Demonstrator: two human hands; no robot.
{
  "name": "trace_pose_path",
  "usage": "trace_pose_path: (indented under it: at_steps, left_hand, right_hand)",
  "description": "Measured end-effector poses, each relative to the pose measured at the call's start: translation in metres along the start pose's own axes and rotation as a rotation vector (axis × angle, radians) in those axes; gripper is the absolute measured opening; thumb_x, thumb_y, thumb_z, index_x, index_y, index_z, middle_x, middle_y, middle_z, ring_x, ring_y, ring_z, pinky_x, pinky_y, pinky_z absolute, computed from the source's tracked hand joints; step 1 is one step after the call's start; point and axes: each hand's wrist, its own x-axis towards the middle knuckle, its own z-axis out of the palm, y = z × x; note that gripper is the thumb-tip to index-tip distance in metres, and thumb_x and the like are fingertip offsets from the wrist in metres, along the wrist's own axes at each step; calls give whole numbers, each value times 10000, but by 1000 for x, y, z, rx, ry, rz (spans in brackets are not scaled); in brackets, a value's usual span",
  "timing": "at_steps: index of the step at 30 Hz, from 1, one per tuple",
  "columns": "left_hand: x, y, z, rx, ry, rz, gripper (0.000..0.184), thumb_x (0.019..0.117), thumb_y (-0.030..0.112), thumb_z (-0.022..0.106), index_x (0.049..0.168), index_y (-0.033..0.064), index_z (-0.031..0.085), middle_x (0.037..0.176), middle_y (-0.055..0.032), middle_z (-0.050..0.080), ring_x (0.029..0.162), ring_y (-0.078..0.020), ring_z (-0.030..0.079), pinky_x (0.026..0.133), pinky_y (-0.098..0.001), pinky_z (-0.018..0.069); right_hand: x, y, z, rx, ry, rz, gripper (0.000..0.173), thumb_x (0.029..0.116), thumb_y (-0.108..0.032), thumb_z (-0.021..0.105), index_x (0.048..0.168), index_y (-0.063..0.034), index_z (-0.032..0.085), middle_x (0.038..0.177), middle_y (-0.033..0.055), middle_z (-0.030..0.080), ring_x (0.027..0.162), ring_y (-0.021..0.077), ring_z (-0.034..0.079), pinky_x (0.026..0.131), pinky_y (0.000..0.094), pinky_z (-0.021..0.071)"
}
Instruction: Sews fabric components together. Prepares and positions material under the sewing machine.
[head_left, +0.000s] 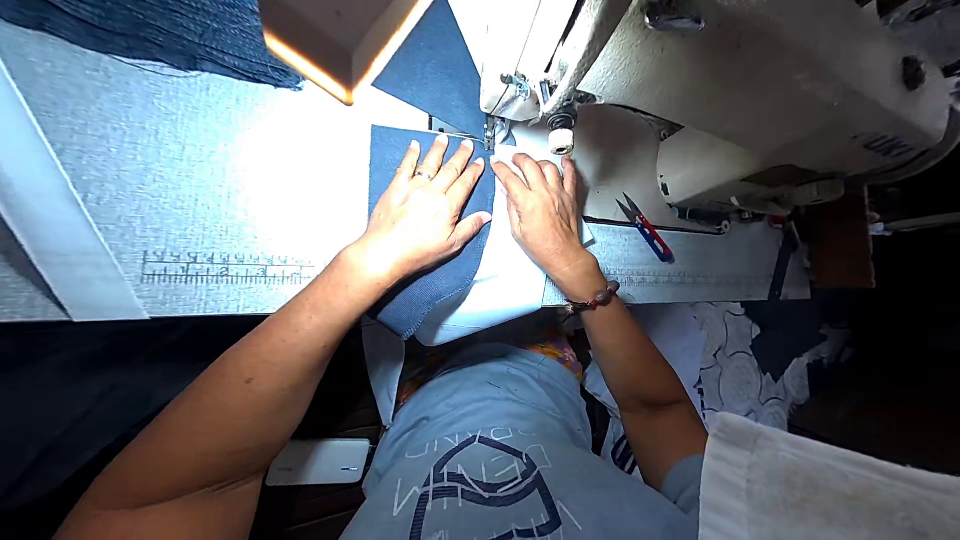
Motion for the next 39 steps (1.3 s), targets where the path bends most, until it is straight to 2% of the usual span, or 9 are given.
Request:
trace_pose_path:
  at_steps: [3,6,9,17,21,27,30,35,39]
  left_hand:
    - [3,0,-3,-12,-13,3,766,1042,559,265,1566,14,386,1661,-211,289,1556,-431,198,1220,-674,78]
    - [5,-3,-2,-9,10,15,773,1045,573,256,1562,15,395,1659,-210,295,1549,-440,216,1219,-677,90]
    - [11,-6,-4,-1,-4,15,787,1045,585,257,1569,11,379,1663,-214,283,1550,-442,211,1223,-674,83]
    - [34,-15,-12,17,-40,-33,840,1026,624,292,1580,-7,336,1669,-242,241,1558,-459,157,1220,-678,53]
    - [51,-20,-18,24,-26,-63,852,1013,628,344,1577,-11,335,1662,-248,257,1562,-459,138,1215,-688,42]
    - [62,-21,-20,29,-75,-121,917,986,698,308,1605,21,286,1686,-211,217,1574,-422,120,1226,-677,18]
    - [62,-19,-21,20,-79,-121,893,998,680,310,1602,23,296,1677,-205,248,1571,-407,156,1234,-658,36]
    - [62,-16,-25,-13,-119,-143,843,1012,623,344,1611,33,277,1684,-190,238,1557,-414,200,1222,-663,98]
    - [62,-17,-23,-6,-101,-134,849,1006,634,363,1609,41,288,1667,-200,276,1529,-416,271,1191,-665,173]
  right_hand:
    - [-11,-3,-8,81,126,-109,297,1001,-120,566,1232,-82,749,1004,125,745,995,335,705,1129,706,273]
    - [-34,-11,-39,107,50,-151,247,1014,-210,587,1056,-35,754,799,112,638,847,310,623,1059,635,335]
    - [-36,-10,-47,95,18,-186,360,1008,-326,589,791,-49,663,764,111,593,847,326,620,1036,641,359]
    - [-34,-6,-31,82,-11,-276,503,989,-487,552,717,-70,626,794,119,594,901,359,608,1056,680,286]
    - [-19,-6,-19,66,60,-251,568,987,-581,472,881,-79,717,757,85,653,823,317,656,1080,662,277]
    - [-19,-17,-13,102,-5,-320,674,970,-683,415,725,-97,640,864,129,613,998,372,622,1118,736,157]
    - [-34,-31,-19,134,-85,-424,651,975,-639,451,662,-89,604,802,131,595,920,392,603,1045,725,250]
    - [-58,-67,-36,334,-151,-452,551,1009,-530,460,885,-84,759,671,64,605,737,300,615,997,644,337]
    - [-66,-76,-34,465,-234,-497,515,1045,-495,421,1073,-160,811,844,89,637,890,299,602,1035,638,299]
